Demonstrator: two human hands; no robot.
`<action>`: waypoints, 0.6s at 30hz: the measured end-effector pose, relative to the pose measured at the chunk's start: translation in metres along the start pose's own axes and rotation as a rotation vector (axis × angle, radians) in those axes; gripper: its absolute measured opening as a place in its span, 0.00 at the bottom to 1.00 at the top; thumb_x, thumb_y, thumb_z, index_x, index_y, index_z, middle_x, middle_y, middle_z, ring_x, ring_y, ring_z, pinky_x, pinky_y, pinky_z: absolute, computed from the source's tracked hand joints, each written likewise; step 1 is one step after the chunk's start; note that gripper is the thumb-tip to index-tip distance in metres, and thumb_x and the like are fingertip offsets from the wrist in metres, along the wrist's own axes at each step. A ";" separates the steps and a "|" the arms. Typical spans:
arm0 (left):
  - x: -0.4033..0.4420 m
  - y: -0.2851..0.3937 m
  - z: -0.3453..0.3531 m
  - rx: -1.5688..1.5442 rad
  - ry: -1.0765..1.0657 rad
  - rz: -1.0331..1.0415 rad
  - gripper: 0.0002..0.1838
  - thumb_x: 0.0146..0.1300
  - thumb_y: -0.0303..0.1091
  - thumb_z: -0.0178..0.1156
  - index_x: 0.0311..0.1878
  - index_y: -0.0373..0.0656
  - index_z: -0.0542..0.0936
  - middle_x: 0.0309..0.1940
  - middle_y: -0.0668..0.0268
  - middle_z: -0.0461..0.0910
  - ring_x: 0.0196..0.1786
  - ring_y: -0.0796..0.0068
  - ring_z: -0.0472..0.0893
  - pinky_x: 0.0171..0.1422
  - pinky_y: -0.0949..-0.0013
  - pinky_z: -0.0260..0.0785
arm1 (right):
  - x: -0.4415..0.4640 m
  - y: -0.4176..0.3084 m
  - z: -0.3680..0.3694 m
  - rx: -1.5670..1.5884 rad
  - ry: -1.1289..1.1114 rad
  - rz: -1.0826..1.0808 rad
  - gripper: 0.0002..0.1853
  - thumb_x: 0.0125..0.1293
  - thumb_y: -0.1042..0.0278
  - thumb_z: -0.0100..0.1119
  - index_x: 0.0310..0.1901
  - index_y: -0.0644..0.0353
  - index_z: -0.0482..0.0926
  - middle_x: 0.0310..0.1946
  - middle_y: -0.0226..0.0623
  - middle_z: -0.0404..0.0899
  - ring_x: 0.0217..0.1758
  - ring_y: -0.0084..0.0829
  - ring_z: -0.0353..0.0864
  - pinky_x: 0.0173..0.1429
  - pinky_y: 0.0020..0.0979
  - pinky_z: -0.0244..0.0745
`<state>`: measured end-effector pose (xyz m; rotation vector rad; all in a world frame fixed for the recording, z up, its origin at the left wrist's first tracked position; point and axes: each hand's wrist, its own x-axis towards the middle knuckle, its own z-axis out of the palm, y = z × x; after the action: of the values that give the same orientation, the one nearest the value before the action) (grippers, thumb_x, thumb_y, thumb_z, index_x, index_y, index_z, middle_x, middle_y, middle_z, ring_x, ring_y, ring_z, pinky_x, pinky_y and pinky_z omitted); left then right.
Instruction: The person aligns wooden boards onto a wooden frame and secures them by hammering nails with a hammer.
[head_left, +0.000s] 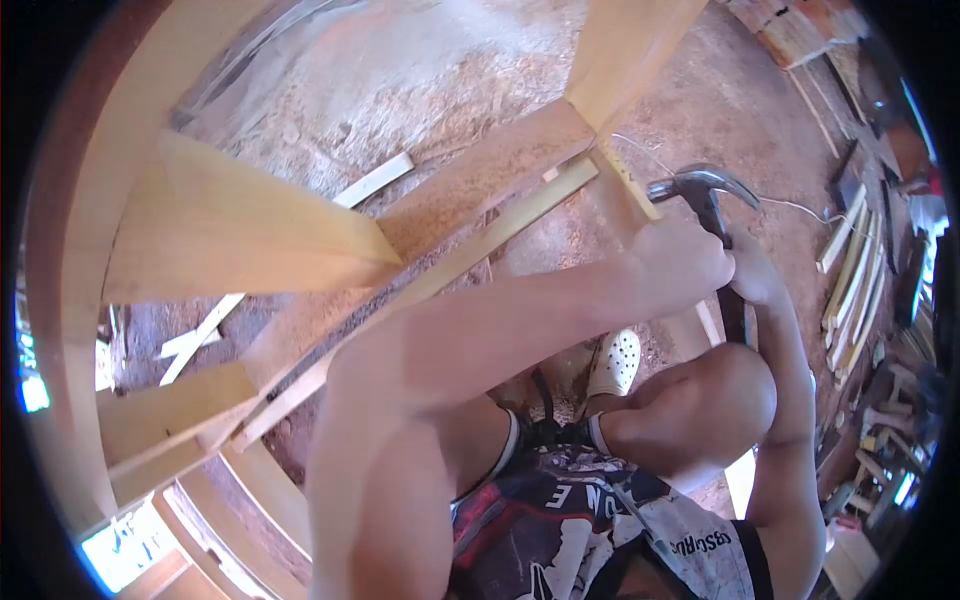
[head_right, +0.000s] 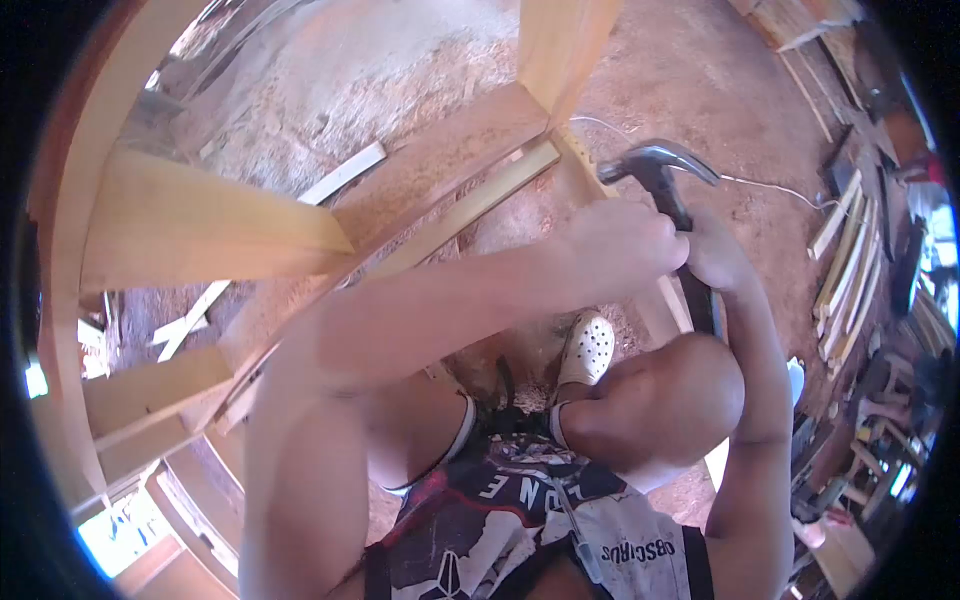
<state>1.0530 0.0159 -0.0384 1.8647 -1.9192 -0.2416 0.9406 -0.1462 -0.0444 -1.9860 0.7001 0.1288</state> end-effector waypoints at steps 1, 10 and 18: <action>0.005 0.000 0.008 -0.010 0.003 0.028 0.07 0.59 0.29 0.60 0.34 0.46 0.87 0.30 0.56 0.85 0.37 0.56 0.88 0.38 0.53 0.80 | -0.009 -0.001 -0.004 0.086 -0.044 0.129 0.14 0.53 0.63 0.66 0.38 0.61 0.81 0.25 0.31 0.79 0.24 0.21 0.76 0.29 0.27 0.70; 0.041 -0.029 0.070 -0.634 0.496 -0.331 0.06 0.60 0.26 0.61 0.37 0.40 0.87 0.34 0.54 0.86 0.38 0.59 0.88 0.43 0.58 0.80 | -0.006 0.017 -0.021 0.416 0.058 0.107 0.15 0.65 0.60 0.67 0.45 0.63 0.81 0.36 0.38 0.83 0.32 0.24 0.81 0.40 0.27 0.76; 0.031 -0.036 0.069 -1.518 0.782 -0.432 0.06 0.63 0.26 0.68 0.41 0.35 0.86 0.32 0.68 0.85 0.37 0.81 0.82 0.43 0.75 0.73 | 0.033 -0.009 -0.016 0.452 -0.067 -0.053 0.16 0.58 0.66 0.69 0.45 0.65 0.79 0.32 0.36 0.82 0.29 0.23 0.79 0.36 0.27 0.75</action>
<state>1.0558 -0.0291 -0.1085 0.9439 -0.3834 -0.7026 0.9699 -0.1705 -0.0413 -1.5579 0.5737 0.0024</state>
